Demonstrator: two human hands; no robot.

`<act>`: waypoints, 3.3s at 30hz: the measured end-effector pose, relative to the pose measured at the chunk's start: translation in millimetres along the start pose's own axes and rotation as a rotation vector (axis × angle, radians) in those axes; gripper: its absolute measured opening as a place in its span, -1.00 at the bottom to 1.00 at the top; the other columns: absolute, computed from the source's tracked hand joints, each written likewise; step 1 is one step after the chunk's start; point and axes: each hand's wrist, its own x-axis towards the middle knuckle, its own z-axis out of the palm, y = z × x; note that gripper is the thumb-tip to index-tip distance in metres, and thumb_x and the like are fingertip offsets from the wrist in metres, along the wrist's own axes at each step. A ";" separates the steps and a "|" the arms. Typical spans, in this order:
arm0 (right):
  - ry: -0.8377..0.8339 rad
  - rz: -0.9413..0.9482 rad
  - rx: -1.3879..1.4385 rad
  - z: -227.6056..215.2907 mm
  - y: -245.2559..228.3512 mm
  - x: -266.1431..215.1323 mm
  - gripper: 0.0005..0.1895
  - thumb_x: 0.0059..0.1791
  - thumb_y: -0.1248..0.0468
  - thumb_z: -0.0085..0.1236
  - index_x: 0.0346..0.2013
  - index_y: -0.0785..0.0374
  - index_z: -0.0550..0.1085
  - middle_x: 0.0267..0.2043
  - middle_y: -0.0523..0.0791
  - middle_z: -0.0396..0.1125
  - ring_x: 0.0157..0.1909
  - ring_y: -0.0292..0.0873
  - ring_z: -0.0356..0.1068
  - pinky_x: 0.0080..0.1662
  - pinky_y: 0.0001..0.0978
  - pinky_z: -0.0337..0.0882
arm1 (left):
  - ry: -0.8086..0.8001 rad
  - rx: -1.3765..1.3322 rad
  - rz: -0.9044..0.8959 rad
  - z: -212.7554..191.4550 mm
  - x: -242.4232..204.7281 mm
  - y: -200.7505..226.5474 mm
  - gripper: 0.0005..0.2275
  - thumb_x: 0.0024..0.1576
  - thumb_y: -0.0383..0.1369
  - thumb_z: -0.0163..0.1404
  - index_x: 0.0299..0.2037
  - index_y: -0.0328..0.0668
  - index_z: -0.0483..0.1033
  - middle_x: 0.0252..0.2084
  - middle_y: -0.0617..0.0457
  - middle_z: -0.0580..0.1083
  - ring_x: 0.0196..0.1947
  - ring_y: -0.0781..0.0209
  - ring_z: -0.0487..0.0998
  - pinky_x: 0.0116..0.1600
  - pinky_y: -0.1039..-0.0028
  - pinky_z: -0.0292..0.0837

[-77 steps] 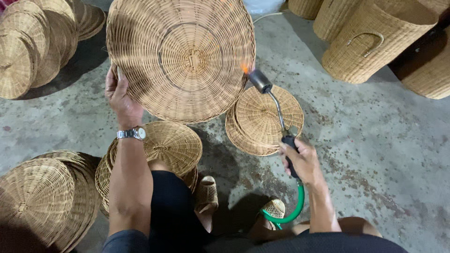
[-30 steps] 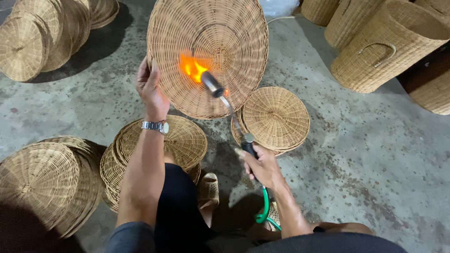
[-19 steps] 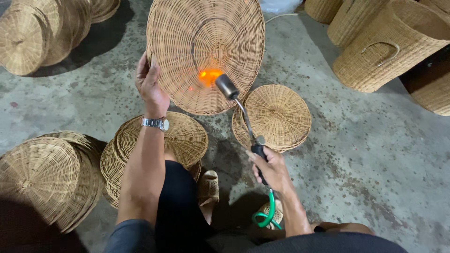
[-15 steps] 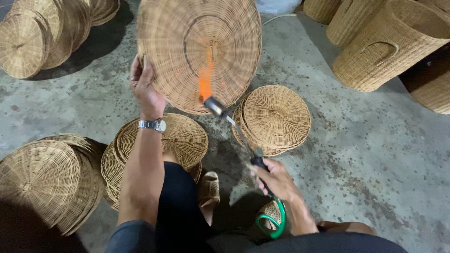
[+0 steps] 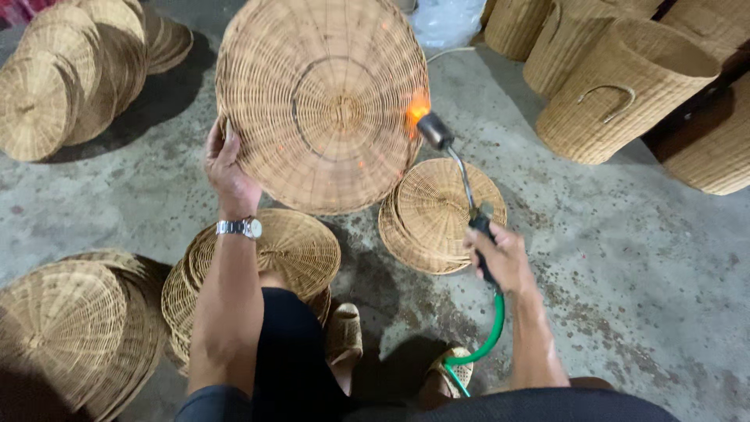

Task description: The person uses a blowtorch to heat the surface of round woven baskets. They hold the basket with one hand and move the flame across the surface with the other, occasionally flipping the basket to treat both sides.

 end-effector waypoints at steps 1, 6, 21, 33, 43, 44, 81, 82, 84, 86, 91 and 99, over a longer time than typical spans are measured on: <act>0.017 -0.015 0.010 -3.1 -9.3 4.8 -0.77 0.06 0.22 0.12 -0.36 0.33 0.50 -0.65 -0.18 0.29 -0.69 -0.34 0.22 -0.61 -0.49 0.22 | -0.010 -0.008 -0.012 -0.8 -0.1 0.7 -0.63 0.24 -0.60 -0.01 0.27 -0.45 0.37 0.21 -0.15 0.49 0.17 0.06 0.56 0.31 0.26 0.53; 0.146 -0.128 0.011 -16.4 -42.1 33.1 -0.86 0.03 0.29 0.20 -0.36 0.31 0.49 -0.62 -0.19 0.29 -0.65 -0.37 0.23 -0.59 -0.48 0.29 | -0.097 -0.024 -0.113 5.7 -3.7 8.0 -0.63 0.24 -0.58 0.00 0.28 -0.44 0.38 0.19 -0.13 0.50 0.16 0.06 0.57 0.30 0.24 0.52; -0.006 -0.182 0.508 -11.6 -28.9 79.0 -0.79 -0.04 0.41 0.28 -0.24 0.32 0.39 -0.52 -0.18 0.26 -0.61 -0.35 0.25 -0.60 -0.50 0.29 | -0.089 0.000 -0.353 15.5 -17.2 -2.3 -0.61 0.18 -0.46 0.05 0.23 -0.25 0.36 0.13 -0.04 0.51 0.12 0.06 0.57 0.21 0.09 0.56; 0.231 -0.602 -0.566 -14.3 -86.3 88.2 -0.60 -0.16 0.36 0.37 -0.17 0.37 0.34 -0.38 -0.03 0.39 -0.33 -0.03 0.43 -0.23 -0.11 0.45 | -0.683 1.474 0.290 113.9 -59.3 -38.9 -0.46 0.28 -0.22 0.12 0.43 -0.10 0.25 0.46 -0.09 0.27 0.47 0.03 0.20 0.52 0.17 0.12; 0.185 -0.272 -0.802 -17.5 -81.6 55.2 -0.62 -0.13 0.32 0.18 -0.06 0.36 0.35 -0.24 0.21 0.44 -0.09 0.28 0.45 0.00 0.06 0.40 | -1.444 1.430 0.077 247.7 -93.4 -96.3 -0.40 0.03 -0.08 0.23 0.25 -0.13 0.38 0.23 -0.25 0.35 0.17 -0.21 0.37 0.18 0.05 0.32; 0.180 -0.286 -0.773 -16.4 -81.4 55.8 -0.60 -0.15 0.34 0.16 -0.05 0.36 0.35 -0.23 0.21 0.44 -0.09 0.26 0.47 0.01 0.04 0.41 | -1.481 1.487 -0.084 255.2 -94.2 -99.5 -0.47 0.06 -0.09 0.20 0.19 -0.11 0.43 0.10 -0.21 0.43 0.06 -0.14 0.46 0.11 0.10 0.39; -0.289 0.151 0.019 39.6 11.1 -27.5 -0.66 0.10 0.09 0.04 -0.40 0.31 0.44 -0.65 -0.17 0.27 -0.66 -0.35 0.25 -0.60 -0.49 0.28 | -0.362 1.022 -0.288 52.2 -35.0 -65.7 -0.84 0.33 -0.33 -0.03 -0.09 -0.28 0.52 -0.35 0.11 0.50 -0.48 0.38 0.38 -0.40 0.54 0.28; -0.232 0.148 0.022 41.7 11.5 -27.8 -0.66 0.10 0.08 0.03 -0.39 0.30 0.43 -0.65 -0.18 0.26 -0.66 -0.35 0.24 -0.60 -0.48 0.27 | -0.276 1.033 -0.378 47.6 -37.5 -64.0 -0.84 0.33 -0.32 -0.03 -0.09 -0.25 0.54 -0.41 0.12 0.47 -0.56 0.38 0.27 -0.47 0.52 0.16; -0.117 0.142 0.027 47.7 10.6 -27.1 -0.65 0.10 0.07 0.03 -0.39 0.30 0.42 -0.64 -0.19 0.24 -0.66 -0.35 0.22 -0.60 -0.48 0.25 | -0.316 0.925 -0.226 40.2 -35.9 -69.6 -0.85 0.35 -0.35 -0.01 -0.09 -0.29 0.54 -0.35 0.19 0.45 -0.42 0.47 0.31 -0.32 0.60 0.26; -0.184 0.227 -0.048 50.7 9.2 -30.6 -0.66 0.08 0.07 0.03 -0.39 0.29 0.44 -0.67 -0.17 0.26 -0.68 -0.32 0.23 -0.60 -0.45 0.28 | -0.325 0.828 -0.138 32.9 -31.9 -75.0 -0.86 0.38 -0.38 0.01 -0.09 -0.32 0.54 -0.31 0.23 0.39 -0.34 0.52 0.30 -0.24 0.63 0.27; -0.275 0.219 -0.071 59.5 19.2 -41.1 -0.64 0.08 0.08 0.05 -0.41 0.32 0.43 -0.68 -0.16 0.26 -0.68 -0.32 0.24 -0.59 -0.44 0.28 | -0.266 0.507 -0.150 32.0 -21.7 -73.1 -0.88 0.34 -0.40 -0.02 -0.04 -0.30 0.49 -0.22 0.25 0.44 -0.26 0.51 0.40 -0.13 0.64 0.40; -0.324 0.216 -0.084 67.8 41.2 -47.9 -0.67 0.08 0.09 0.06 -0.40 0.31 0.42 -0.63 -0.19 0.27 -0.66 -0.35 0.24 -0.60 -0.45 0.28 | -0.157 0.394 0.085 6.2 -0.4 -60.4 -0.85 0.40 -0.39 0.04 -0.03 -0.37 0.51 -0.30 0.25 0.34 -0.36 0.50 0.22 -0.23 0.62 0.18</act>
